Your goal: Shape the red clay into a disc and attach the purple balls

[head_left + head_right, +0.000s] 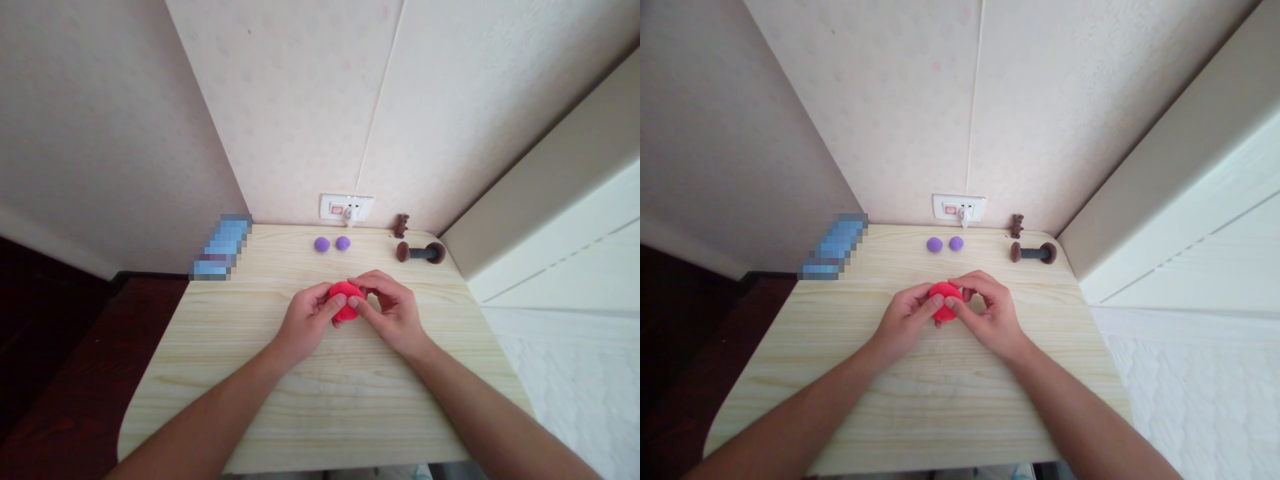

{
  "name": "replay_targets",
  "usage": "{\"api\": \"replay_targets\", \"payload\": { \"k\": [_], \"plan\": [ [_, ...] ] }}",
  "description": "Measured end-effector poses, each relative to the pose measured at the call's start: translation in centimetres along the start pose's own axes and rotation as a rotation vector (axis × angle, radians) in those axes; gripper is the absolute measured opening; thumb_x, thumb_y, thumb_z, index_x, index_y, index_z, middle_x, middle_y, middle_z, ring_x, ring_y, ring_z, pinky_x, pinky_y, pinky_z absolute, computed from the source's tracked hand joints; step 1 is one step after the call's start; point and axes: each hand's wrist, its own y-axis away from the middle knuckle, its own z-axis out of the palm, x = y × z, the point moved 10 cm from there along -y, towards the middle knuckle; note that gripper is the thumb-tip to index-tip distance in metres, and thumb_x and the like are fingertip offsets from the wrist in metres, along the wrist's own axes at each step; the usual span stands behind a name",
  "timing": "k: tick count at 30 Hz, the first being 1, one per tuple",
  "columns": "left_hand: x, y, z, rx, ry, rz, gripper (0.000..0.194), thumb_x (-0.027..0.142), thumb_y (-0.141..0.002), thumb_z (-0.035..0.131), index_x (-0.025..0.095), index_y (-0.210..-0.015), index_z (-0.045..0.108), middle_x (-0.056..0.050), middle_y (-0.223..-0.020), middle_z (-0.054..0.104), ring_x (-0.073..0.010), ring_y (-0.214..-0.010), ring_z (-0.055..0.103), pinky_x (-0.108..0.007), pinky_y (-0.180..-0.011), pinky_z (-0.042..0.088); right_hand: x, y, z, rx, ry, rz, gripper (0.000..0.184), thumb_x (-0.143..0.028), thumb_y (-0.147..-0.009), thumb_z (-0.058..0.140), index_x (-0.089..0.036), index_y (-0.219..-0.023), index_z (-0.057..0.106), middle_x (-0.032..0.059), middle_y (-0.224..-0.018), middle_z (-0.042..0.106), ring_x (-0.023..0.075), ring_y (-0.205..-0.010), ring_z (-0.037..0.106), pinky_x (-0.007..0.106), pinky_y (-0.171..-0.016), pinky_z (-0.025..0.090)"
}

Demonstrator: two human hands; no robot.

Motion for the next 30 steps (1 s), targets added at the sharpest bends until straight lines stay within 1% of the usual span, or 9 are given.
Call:
{"api": "replay_targets", "payload": {
  "k": [3,7,10,13,16,19,24,28,30],
  "plan": [
    [0.1,0.0,-0.1,0.003,0.016,0.009,0.034,0.046,-0.091,0.066,0.013,-0.098,0.072,-0.005,-0.079,0.067,-0.013,-0.066,0.057,-0.023,-0.058,0.047,0.0,0.0,0.3,-0.015,-0.028,0.019,0.029,-0.023,-0.087,0.077,-0.027,-0.116,0.076,0.0067,-0.095,0.069,0.0186,-0.084,0.064,0.035,-0.075,0.054],
    [0.3,0.0,-0.2,0.017,0.008,0.013,0.034,0.046,-0.09,0.068,0.012,-0.095,0.072,-0.004,-0.077,0.066,-0.0117,-0.064,0.055,-0.022,-0.057,0.046,0.4,-0.2,0.7,-0.028,-0.132,0.072,0.022,-0.024,-0.087,0.077,-0.026,-0.109,0.078,0.0062,-0.095,0.07,0.0176,-0.082,0.066,0.033,-0.073,0.055],
    [0.4,0.1,-0.2,0.024,-0.002,0.01,0.034,0.045,-0.09,0.068,0.012,-0.094,0.073,-0.003,-0.075,0.065,-0.0113,-0.063,0.054,-0.021,-0.056,0.046,0.8,-0.1,0.9,-0.039,-0.156,0.101,0.02,-0.024,-0.087,0.077,-0.025,-0.107,0.078,0.0065,-0.097,0.069,0.0175,-0.083,0.066,0.033,-0.073,0.055],
    [0.3,0.0,-0.2,0.025,-0.01,0.007,0.034,0.046,-0.091,0.067,0.012,-0.098,0.073,-0.005,-0.08,0.067,-0.0123,-0.065,0.056,-0.022,-0.057,0.047,0.6,0.1,0.8,-0.024,-0.114,0.069,0.027,-0.023,-0.089,0.075,-0.027,-0.116,0.076,0.0066,-0.099,0.068,0.0174,-0.084,0.065,0.033,-0.073,0.055],
    [0.2,-0.1,-0.3,0.022,-0.016,0.012,0.034,0.045,-0.091,0.066,0.013,-0.097,0.072,-0.005,-0.08,0.068,-0.0124,-0.066,0.057,-0.023,-0.057,0.048,0.1,0.3,0.7,-0.031,-0.021,0.015,0.033,-0.021,-0.091,0.073,-0.029,-0.123,0.074,0.0069,-0.1,0.068,0.018,-0.084,0.064,0.034,-0.074,0.055],
    [0.2,-0.1,-0.3,0.014,-0.021,0.018,0.032,0.044,-0.091,0.066,0.012,-0.095,0.073,-0.004,-0.079,0.067,-0.012,-0.065,0.057,-0.022,-0.057,0.047,-0.4,0.3,0.7,-0.042,0.023,-0.014,0.029,-0.021,-0.091,0.072,-0.028,-0.119,0.076,0.0077,-0.099,0.069,0.0195,-0.087,0.065,0.036,-0.075,0.056],
    [0.2,-0.1,-0.3,0.02,-0.025,0.018,0.032,0.043,-0.091,0.067,0.012,-0.096,0.073,-0.004,-0.078,0.067,-0.0114,-0.064,0.056,-0.022,-0.057,0.046,-0.8,0.1,0.6,-0.032,0.024,-0.039,0.026,-0.02,-0.09,0.073,-0.029,-0.115,0.078,0.0077,-0.099,0.071,0.0201,-0.089,0.067,0.035,-0.075,0.056],
    [0.3,0.0,-0.2,0.022,-0.023,0.018,0.032,0.044,-0.092,0.066,0.013,-0.098,0.073,-0.005,-0.078,0.068,-0.0114,-0.063,0.055,-0.022,-0.057,0.046,-0.4,0.0,0.3,0.02,-0.01,-0.006,0.028,-0.021,-0.092,0.071,-0.03,-0.117,0.077,0.0064,-0.096,0.072,0.0169,-0.08,0.066,0.032,-0.07,0.054],
    [0.3,0.0,-0.2,0.021,-0.03,0.018,0.032,0.044,-0.091,0.067,0.013,-0.098,0.073,-0.005,-0.078,0.068,-0.0116,-0.063,0.055,-0.022,-0.056,0.046,-0.2,0.0,0.0,0.048,-0.026,0.007,0.024,-0.021,-0.092,0.071,-0.03,-0.113,0.078,0.0058,-0.094,0.073,0.0161,-0.078,0.066,0.031,-0.068,0.054]
  ]
}}
